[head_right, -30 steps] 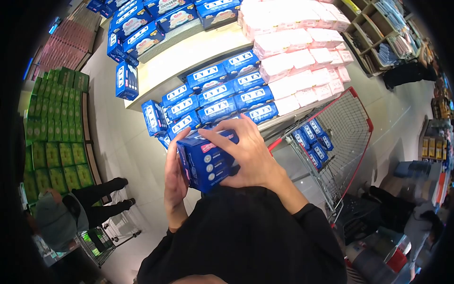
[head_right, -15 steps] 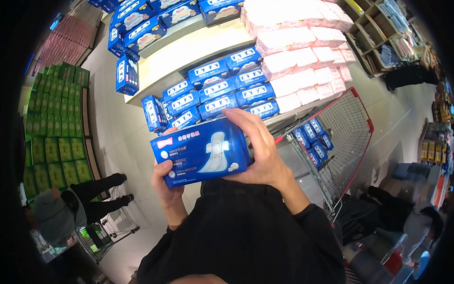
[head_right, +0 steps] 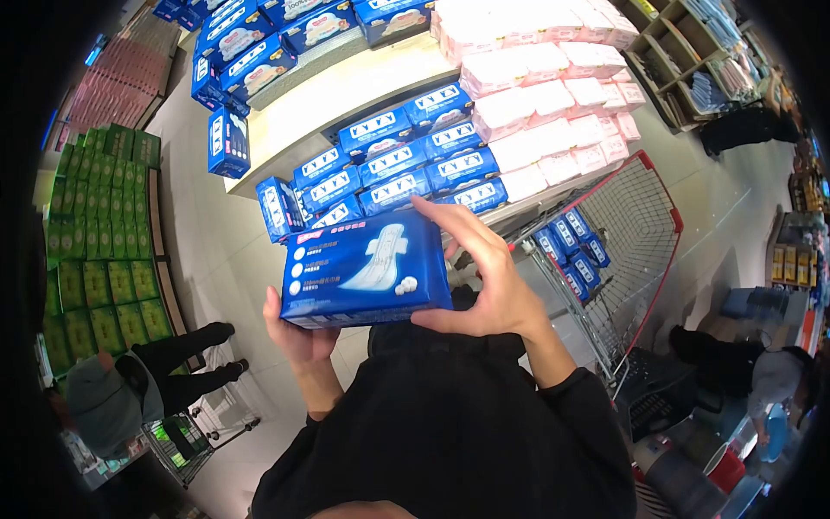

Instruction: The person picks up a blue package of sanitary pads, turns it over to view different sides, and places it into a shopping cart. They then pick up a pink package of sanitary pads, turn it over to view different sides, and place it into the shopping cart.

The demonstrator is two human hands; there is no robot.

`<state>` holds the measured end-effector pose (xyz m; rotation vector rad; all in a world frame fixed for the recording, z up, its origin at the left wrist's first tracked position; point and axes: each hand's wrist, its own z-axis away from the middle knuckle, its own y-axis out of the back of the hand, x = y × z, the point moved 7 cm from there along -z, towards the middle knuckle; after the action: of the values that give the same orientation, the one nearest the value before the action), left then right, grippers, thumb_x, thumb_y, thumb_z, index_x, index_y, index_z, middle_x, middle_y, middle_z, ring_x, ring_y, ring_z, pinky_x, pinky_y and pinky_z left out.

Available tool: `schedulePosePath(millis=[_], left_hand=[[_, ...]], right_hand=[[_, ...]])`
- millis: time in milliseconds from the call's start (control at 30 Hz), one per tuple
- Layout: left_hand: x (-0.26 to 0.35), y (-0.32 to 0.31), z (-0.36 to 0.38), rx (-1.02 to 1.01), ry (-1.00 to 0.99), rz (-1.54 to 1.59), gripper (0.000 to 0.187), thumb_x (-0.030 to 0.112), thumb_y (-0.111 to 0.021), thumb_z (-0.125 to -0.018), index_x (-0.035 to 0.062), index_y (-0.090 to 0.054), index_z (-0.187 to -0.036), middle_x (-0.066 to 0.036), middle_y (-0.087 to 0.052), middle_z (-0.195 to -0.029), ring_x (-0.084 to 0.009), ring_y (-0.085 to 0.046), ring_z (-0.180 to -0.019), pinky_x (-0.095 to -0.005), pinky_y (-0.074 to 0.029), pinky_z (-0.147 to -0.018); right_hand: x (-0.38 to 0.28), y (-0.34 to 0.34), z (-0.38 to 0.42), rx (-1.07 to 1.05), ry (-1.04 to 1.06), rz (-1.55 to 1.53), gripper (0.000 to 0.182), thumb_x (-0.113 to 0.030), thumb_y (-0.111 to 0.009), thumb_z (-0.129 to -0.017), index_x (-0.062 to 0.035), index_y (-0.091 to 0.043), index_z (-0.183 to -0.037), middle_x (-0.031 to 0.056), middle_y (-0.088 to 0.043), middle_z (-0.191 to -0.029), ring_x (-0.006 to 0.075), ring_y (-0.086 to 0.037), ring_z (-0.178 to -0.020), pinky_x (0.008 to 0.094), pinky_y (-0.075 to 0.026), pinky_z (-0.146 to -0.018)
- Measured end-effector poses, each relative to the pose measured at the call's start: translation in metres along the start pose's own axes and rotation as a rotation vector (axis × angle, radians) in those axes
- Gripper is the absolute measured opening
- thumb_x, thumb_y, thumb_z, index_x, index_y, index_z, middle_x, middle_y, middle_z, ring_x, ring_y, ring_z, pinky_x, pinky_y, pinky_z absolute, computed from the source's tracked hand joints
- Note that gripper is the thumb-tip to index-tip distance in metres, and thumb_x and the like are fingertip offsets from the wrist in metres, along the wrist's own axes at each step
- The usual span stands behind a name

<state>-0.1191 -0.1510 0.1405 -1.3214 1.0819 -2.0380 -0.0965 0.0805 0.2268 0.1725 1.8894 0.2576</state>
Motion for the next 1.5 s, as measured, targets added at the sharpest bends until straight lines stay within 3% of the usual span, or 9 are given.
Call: schedulePosePath(millis=[167, 467, 767, 1067, 1167, 1333, 1367, 1467, 1500], left_hand=[[-0.009, -0.013, -0.002, 0.019, 0.110, -0.143, 0.076, 0.066, -0.034, -0.092, 0.0079, -0.039, -0.142, -0.019, -0.056, -0.129, -0.0371, -0.061, -0.111, -0.0534, -0.059, -0.079], [-0.014, -0.033, -0.005, 0.057, 0.132, -0.160, 0.074, 0.060, -0.037, -0.094, 0.0035, -0.036, -0.141, -0.021, -0.056, -0.127, -0.0355, -0.060, -0.113, -0.0531, -0.055, -0.089], [-0.017, -0.011, -0.004, -0.011, 0.119, -0.203, 0.074, 0.063, -0.044, -0.091, 0.0100, -0.039, -0.143, -0.017, -0.051, -0.136, -0.0343, -0.052, -0.123, -0.0566, -0.043, -0.100], [-0.014, -0.008, -0.001, -0.046, 0.057, -0.279, 0.072, 0.057, -0.052, -0.090, 0.0075, -0.042, -0.142, -0.013, -0.053, -0.135, -0.0290, -0.052, -0.124, -0.0491, -0.042, -0.103], [-0.010, -0.012, -0.002, -0.028, 0.057, -0.399, 0.083, 0.056, -0.065, -0.081, 0.0031, -0.041, -0.140, -0.014, -0.055, -0.132, -0.0265, -0.053, -0.121, -0.0423, -0.042, -0.102], [-0.012, -0.040, -0.010, -0.218, 0.168, -0.565, 0.102, 0.028, -0.085, -0.061, 0.0017, -0.031, -0.144, -0.015, -0.047, -0.137, -0.0230, -0.049, -0.124, -0.0324, -0.034, -0.106], [-0.017, -0.042, -0.010, -0.299, 0.197, -0.595, 0.103, 0.025, -0.085, -0.060, 0.0016, -0.031, -0.144, -0.015, -0.046, -0.137, -0.0233, -0.047, -0.125, -0.0328, -0.033, -0.107], [-0.030, -0.058, -0.006, -0.428, 0.250, -0.604, 0.108, 0.018, -0.086, -0.058, 0.0026, -0.026, -0.147, -0.017, -0.042, -0.141, -0.0250, -0.041, -0.132, -0.0363, -0.029, -0.110], [-0.034, -0.061, -0.001, -0.412, 0.244, -0.631, 0.110, 0.018, -0.086, -0.058, 0.0027, -0.025, -0.148, -0.017, -0.041, -0.142, -0.0251, -0.041, -0.132, -0.0372, -0.029, -0.110]], right_hand=[[0.034, -0.005, 0.010, 0.116, -0.225, -0.222, 0.076, -0.031, -0.078, -0.068, -0.0006, -0.053, -0.133, 0.0094, -0.059, -0.111, 0.0130, -0.052, -0.088, 0.0247, -0.043, -0.069], [0.044, -0.006, 0.013, 0.180, -0.294, -0.263, 0.067, -0.034, -0.072, -0.072, 0.0003, -0.057, -0.127, 0.0066, -0.061, -0.099, 0.0086, -0.049, -0.075, 0.0227, -0.040, -0.064], [0.035, -0.004, 0.006, 0.173, -0.251, -0.335, 0.072, -0.038, -0.070, -0.076, 0.0025, -0.051, -0.132, 0.0127, -0.060, -0.114, 0.0137, -0.057, -0.093, 0.0257, -0.048, -0.077], [0.029, -0.003, 0.004, 0.157, -0.262, -0.400, 0.071, -0.039, -0.066, -0.080, 0.0030, -0.046, -0.133, 0.0142, -0.059, -0.117, 0.0157, -0.056, -0.104, 0.0284, -0.044, -0.089], [0.033, -0.001, 0.004, 0.188, -0.268, -0.427, 0.070, -0.041, -0.065, -0.081, 0.0031, -0.046, -0.133, 0.0133, -0.059, -0.114, 0.0155, -0.055, -0.105, 0.0285, -0.042, -0.092], [0.036, 0.008, -0.001, 0.242, -0.236, -0.444, 0.080, -0.060, -0.054, -0.086, 0.0044, -0.045, -0.132, 0.0126, -0.059, -0.114, 0.0165, -0.056, -0.104, 0.0288, -0.042, -0.093], [0.043, 0.011, -0.001, 0.266, -0.185, -0.391, 0.082, -0.065, -0.043, -0.091, 0.0055, -0.044, -0.132, 0.0128, -0.057, -0.118, 0.0161, -0.056, -0.105, 0.0292, -0.043, -0.093], [0.039, 0.007, -0.005, 0.288, -0.166, -0.533, 0.077, -0.062, -0.035, -0.095, 0.0054, -0.043, -0.133, 0.0130, -0.056, -0.121, 0.0171, -0.056, -0.109, 0.0303, -0.041, -0.096], [0.032, 0.005, -0.009, 0.296, -0.128, -0.555, 0.064, -0.051, -0.037, -0.099, 0.0045, -0.047, -0.130, 0.0122, -0.056, -0.122, 0.0170, -0.055, -0.111, 0.0301, -0.041, -0.096]])
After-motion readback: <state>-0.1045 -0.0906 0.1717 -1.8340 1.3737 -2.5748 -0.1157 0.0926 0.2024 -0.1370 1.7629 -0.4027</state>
